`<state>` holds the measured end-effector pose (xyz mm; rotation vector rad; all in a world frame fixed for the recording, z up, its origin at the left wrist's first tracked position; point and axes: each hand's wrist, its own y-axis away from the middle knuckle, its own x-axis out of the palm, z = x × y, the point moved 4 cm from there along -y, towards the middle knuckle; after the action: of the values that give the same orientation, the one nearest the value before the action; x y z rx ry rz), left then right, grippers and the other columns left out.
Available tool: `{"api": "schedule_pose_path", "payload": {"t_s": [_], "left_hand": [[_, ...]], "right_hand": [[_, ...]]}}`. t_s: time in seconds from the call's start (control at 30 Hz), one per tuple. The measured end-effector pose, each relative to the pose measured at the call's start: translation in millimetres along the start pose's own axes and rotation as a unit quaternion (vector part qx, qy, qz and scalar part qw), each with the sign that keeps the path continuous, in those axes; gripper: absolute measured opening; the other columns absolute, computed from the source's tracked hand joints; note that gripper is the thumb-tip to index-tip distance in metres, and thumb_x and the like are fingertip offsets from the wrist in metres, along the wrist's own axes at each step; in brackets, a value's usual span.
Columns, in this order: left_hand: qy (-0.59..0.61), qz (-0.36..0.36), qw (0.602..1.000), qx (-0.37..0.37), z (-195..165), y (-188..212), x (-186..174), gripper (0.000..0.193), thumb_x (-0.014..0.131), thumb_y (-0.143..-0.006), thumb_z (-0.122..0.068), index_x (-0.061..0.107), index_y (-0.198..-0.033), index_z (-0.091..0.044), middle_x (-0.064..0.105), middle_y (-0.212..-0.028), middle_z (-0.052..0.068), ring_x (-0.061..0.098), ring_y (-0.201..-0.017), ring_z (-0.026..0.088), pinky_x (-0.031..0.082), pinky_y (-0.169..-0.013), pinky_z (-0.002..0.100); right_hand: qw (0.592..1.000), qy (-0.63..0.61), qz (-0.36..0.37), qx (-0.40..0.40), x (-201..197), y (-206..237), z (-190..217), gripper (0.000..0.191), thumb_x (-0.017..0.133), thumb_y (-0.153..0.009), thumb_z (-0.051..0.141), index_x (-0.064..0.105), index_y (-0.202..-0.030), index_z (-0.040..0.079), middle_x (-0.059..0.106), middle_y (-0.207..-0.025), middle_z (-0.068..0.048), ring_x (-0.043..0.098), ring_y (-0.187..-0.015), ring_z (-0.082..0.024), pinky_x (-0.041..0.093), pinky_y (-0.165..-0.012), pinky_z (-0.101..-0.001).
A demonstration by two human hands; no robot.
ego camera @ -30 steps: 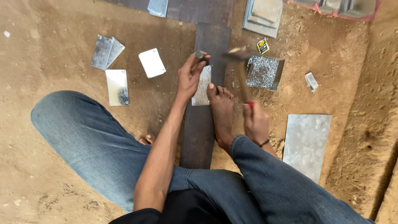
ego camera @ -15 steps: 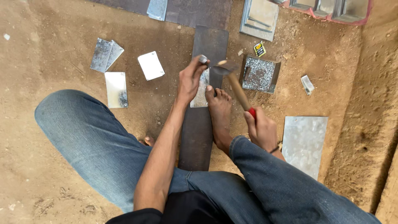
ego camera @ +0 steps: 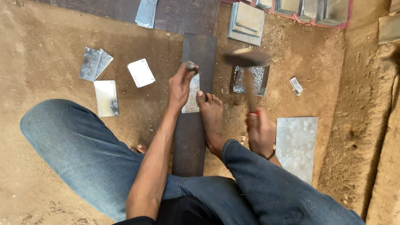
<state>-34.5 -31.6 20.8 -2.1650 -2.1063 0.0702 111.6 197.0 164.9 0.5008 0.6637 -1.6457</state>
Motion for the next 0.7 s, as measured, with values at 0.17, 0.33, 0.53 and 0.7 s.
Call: {"api": "schedule_pose_path", "payload": {"t_s": [0.17,0.33,0.53,0.7], "left_hand": [[0.405,-0.116,0.902,-0.099,32,-6,-11,0.028,0.053,-0.111,-0.018,0.050,-0.137,-0.006,0.067,-0.134,0.016,0.061,-0.131,0.025,0.054,-0.112,0.037],[0.452,-0.199,0.855,-0.161,45,1,-21,0.033,0.054,-0.104,-0.021,0.052,-0.131,-0.004,0.069,-0.123,0.016,0.070,-0.118,0.025,0.060,-0.099,0.038],[0.136,-0.281,0.900,-0.304,47,22,-30,0.039,0.073,-0.099,-0.029,0.048,-0.113,-0.003,0.058,-0.087,0.009,0.058,-0.071,0.021,0.048,-0.059,0.036],[-0.103,-0.223,0.931,-0.269,43,33,-31,0.035,0.089,-0.072,-0.013,0.060,-0.090,-0.006,0.070,-0.081,0.007,0.067,-0.073,0.021,0.056,-0.070,0.037]], "right_hand": [[0.935,-0.265,-0.198,-0.131,2,-18,8,0.036,0.042,-0.109,0.045,0.054,-0.110,0.011,0.058,-0.080,-0.007,0.052,-0.061,-0.017,0.045,-0.053,-0.0288],[0.855,0.307,0.323,0.264,97,-26,-7,0.033,0.036,-0.112,0.037,0.051,-0.122,0.009,0.069,-0.102,-0.017,0.071,-0.088,-0.030,0.057,-0.073,-0.0433],[0.979,0.201,0.021,0.037,146,-39,35,0.058,0.032,-0.120,0.046,0.064,-0.119,-0.003,0.065,-0.118,-0.026,0.059,-0.113,-0.043,0.043,-0.100,-0.0544],[0.883,-0.280,0.098,0.365,151,-26,27,0.055,0.043,-0.105,0.045,0.061,-0.118,-0.006,0.064,-0.107,-0.020,0.064,-0.103,-0.036,0.053,-0.087,-0.0470]]}}
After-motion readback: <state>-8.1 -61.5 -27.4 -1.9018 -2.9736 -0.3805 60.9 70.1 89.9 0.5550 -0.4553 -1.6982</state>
